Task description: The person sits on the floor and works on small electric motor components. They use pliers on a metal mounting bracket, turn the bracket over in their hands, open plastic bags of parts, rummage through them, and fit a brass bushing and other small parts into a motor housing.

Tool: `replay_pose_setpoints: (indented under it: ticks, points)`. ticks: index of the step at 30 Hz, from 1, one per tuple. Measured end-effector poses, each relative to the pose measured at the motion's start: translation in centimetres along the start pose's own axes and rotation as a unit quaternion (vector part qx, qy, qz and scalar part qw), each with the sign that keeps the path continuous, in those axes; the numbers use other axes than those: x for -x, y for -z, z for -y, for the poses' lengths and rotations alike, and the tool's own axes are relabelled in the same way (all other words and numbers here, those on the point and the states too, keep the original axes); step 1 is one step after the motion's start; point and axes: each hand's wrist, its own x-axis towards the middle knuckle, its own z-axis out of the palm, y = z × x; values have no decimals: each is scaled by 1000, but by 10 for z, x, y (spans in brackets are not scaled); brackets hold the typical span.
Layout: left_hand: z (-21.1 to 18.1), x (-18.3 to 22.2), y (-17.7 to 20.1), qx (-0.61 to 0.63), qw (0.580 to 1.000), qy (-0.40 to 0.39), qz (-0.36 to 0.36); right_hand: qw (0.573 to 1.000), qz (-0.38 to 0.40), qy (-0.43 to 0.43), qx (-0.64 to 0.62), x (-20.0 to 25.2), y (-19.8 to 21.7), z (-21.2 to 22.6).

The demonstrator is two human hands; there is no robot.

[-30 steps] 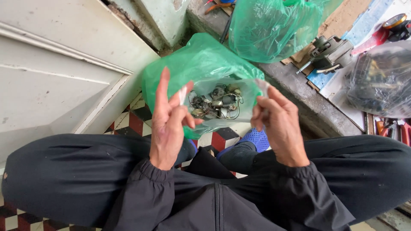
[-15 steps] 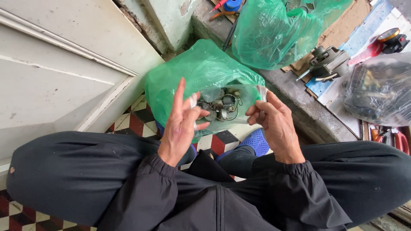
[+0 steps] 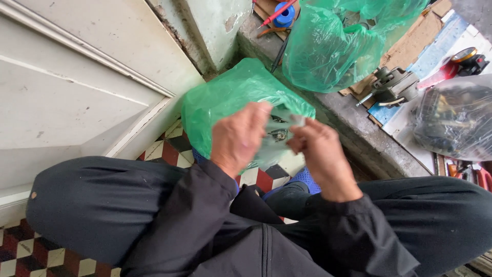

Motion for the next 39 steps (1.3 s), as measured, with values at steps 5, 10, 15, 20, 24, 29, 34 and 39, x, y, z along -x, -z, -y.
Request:
replay_pose_setpoints:
  ticks: [5,10,15,20,24,29,34,39]
  points:
    - [126,-3,-42,-86,969,223,66,992,24,-25,-122,34,4,96]
    - [147,-24,-35,-118,977,179,-5,998,-20,14,-51,65,26,142]
    - [106,-31,-22,-216,954,179,104,997,-37,39,-53,74,33,148]
    - [120,-28,-39,-306,931,176,92,998,-30,37,-33,69,27,148]
    - [111,-28,-30,-330,924,161,104,999,9,25,-18,61,2,142]
    - [90,-12,-21,-305,939,128,100,997,48,7,-64,42,-24,124]
    - [20,29,-20,-156,986,30,46,991,51,-22,-125,22,-35,83]
    - [28,31,-53,-5,994,93,-65,998,-13,-22,-64,-9,-48,36]
